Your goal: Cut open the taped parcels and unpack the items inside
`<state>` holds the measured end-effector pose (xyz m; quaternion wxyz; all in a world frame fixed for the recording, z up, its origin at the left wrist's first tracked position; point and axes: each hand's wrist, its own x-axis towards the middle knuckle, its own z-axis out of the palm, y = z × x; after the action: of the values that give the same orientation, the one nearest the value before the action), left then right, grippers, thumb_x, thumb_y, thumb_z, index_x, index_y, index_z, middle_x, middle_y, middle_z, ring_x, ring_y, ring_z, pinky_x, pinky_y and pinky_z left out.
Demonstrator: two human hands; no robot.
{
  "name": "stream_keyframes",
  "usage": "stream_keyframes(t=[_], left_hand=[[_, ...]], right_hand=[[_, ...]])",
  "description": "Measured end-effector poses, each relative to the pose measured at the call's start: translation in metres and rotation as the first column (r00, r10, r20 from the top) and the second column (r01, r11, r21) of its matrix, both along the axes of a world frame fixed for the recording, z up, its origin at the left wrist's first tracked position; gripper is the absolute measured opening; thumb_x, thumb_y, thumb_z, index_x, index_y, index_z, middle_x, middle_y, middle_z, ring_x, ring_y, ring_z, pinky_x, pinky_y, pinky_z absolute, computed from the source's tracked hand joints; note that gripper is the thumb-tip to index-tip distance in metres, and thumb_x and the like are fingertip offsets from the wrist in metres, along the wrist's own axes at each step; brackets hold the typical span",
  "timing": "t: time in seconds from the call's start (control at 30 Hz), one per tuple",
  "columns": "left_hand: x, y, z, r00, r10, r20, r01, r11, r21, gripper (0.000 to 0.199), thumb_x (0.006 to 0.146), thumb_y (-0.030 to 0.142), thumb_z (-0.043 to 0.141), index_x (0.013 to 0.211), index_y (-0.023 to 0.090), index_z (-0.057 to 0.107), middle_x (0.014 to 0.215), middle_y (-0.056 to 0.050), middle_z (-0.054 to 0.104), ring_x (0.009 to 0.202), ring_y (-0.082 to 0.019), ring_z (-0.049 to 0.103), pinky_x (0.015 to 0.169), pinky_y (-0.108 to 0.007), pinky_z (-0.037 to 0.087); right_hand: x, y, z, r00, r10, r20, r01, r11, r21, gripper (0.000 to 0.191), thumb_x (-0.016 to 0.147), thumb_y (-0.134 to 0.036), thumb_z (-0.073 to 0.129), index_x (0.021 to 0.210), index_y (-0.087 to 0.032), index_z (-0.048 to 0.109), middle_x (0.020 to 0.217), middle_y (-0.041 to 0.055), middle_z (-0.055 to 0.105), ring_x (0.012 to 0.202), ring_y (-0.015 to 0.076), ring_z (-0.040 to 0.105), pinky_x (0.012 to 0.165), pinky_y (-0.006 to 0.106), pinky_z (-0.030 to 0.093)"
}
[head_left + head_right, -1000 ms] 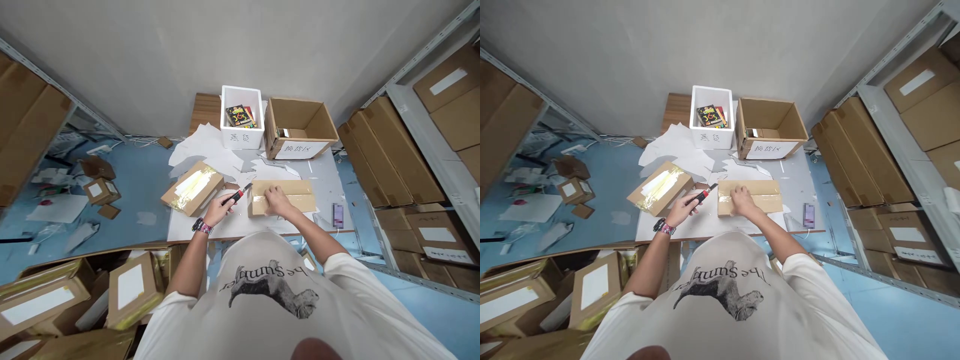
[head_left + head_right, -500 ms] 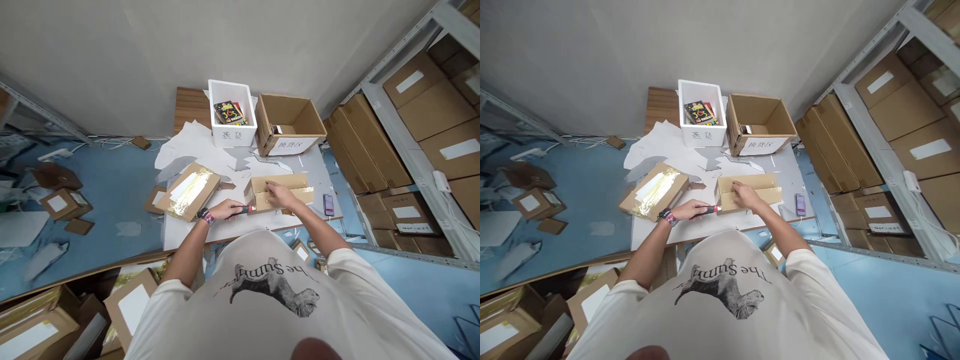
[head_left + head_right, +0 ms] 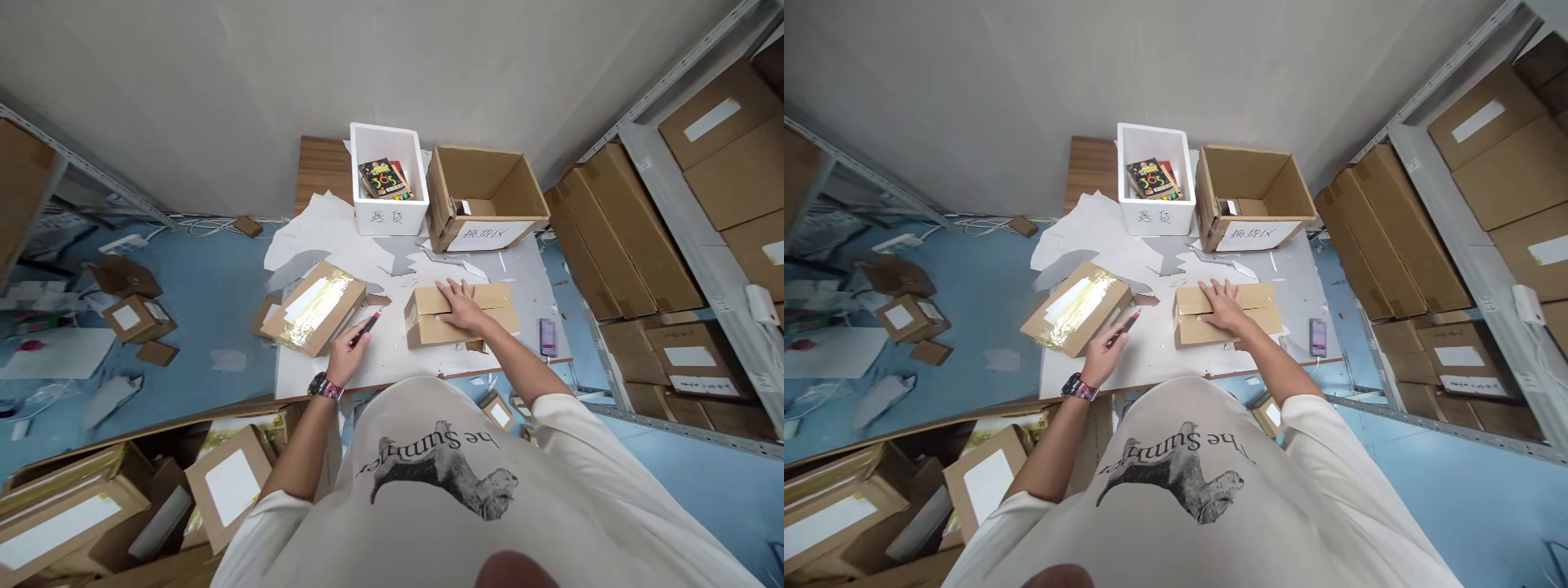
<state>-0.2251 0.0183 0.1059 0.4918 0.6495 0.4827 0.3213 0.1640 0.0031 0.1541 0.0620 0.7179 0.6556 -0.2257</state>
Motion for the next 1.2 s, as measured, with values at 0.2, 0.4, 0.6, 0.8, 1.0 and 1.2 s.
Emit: stream_keyframes(t=[0.2, 0.4, 0.6, 0.8, 1.0, 1.2], left_hand=[[0.032, -0.008, 0.015, 0.884, -0.284, -0.372, 0.385, 0.893, 0.232, 0.048, 0.114, 0.043, 0.059, 0.160, 0.037, 0.071, 0.122, -0.007, 0.076, 0.109, -0.025, 0.072, 0.089, -0.033, 0.056], [0.057, -0.001, 0.017, 0.743, -0.147, -0.653, 0.404, 0.876, 0.262, 0.052, 0.114, 0.038, 0.055, 0.164, 0.041, 0.067, 0.123, -0.013, 0.073, 0.109, -0.031, 0.066, 0.081, -0.037, 0.055], [0.025, 0.014, -0.010, 0.686, 0.090, -0.722, 0.127, 0.963, 0.240, 0.054, 0.113, 0.041, 0.054, 0.165, 0.035, 0.066, 0.133, -0.016, 0.070, 0.117, -0.035, 0.067, 0.090, -0.040, 0.056], [0.043, 0.001, -0.078, 0.669, -0.075, -0.739, 0.142, 0.989, 0.027, 0.063, 0.105, 0.024, 0.056, 0.167, 0.025, 0.064, 0.119, -0.015, 0.069, 0.108, -0.031, 0.066, 0.099, -0.040, 0.056], [0.073, -0.011, -0.108, 0.801, 0.083, -0.592, -0.040, 0.995, 0.086, 0.056, 0.100, 0.028, 0.060, 0.154, 0.016, 0.070, 0.126, -0.018, 0.073, 0.116, -0.032, 0.068, 0.105, -0.049, 0.057], [0.119, 0.008, -0.021, 0.948, 0.135, -0.287, -0.044, 0.952, 0.302, 0.047, 0.116, 0.041, 0.042, 0.137, 0.021, 0.079, 0.128, -0.016, 0.078, 0.119, -0.029, 0.073, 0.107, -0.046, 0.060]], right_hand=[[-0.002, -0.004, -0.010, 0.971, 0.146, 0.189, -0.180, 0.968, 0.176, 0.079, 0.115, -0.063, 0.050, 0.185, -0.031, 0.032, 0.190, 0.0135, 0.030, 0.170, 0.0513, 0.029, 0.136, 0.075, 0.021], [-0.004, -0.014, -0.034, 0.962, 0.164, 0.218, -0.229, 0.920, 0.319, 0.065, 0.118, -0.052, 0.045, 0.175, -0.021, 0.051, 0.176, 0.0177, 0.054, 0.160, 0.0425, 0.049, 0.131, 0.057, 0.035], [0.002, -0.013, -0.041, 0.967, 0.206, 0.152, -0.256, 0.818, 0.515, 0.052, 0.120, -0.047, 0.048, 0.156, -0.017, 0.069, 0.158, 0.0194, 0.071, 0.142, 0.0368, 0.061, 0.122, 0.051, 0.041], [0.000, -0.017, -0.036, 0.944, 0.299, 0.143, -0.322, 0.725, 0.609, 0.042, 0.118, -0.040, 0.053, 0.152, -0.022, 0.070, 0.145, 0.0171, 0.075, 0.130, 0.0331, 0.059, 0.119, 0.050, 0.038], [0.025, -0.051, -0.034, 0.990, 0.134, 0.049, -0.142, 0.884, 0.446, 0.048, 0.116, -0.031, 0.041, 0.152, -0.026, 0.073, 0.114, 0.0155, 0.079, 0.107, 0.0323, 0.063, 0.112, 0.051, 0.043], [0.063, -0.091, -0.010, 1.000, 0.008, -0.029, 0.001, 0.953, 0.303, 0.075, 0.114, -0.058, 0.046, 0.182, -0.029, 0.036, 0.159, 0.0157, 0.065, 0.149, 0.0423, 0.050, 0.135, 0.065, 0.020]])
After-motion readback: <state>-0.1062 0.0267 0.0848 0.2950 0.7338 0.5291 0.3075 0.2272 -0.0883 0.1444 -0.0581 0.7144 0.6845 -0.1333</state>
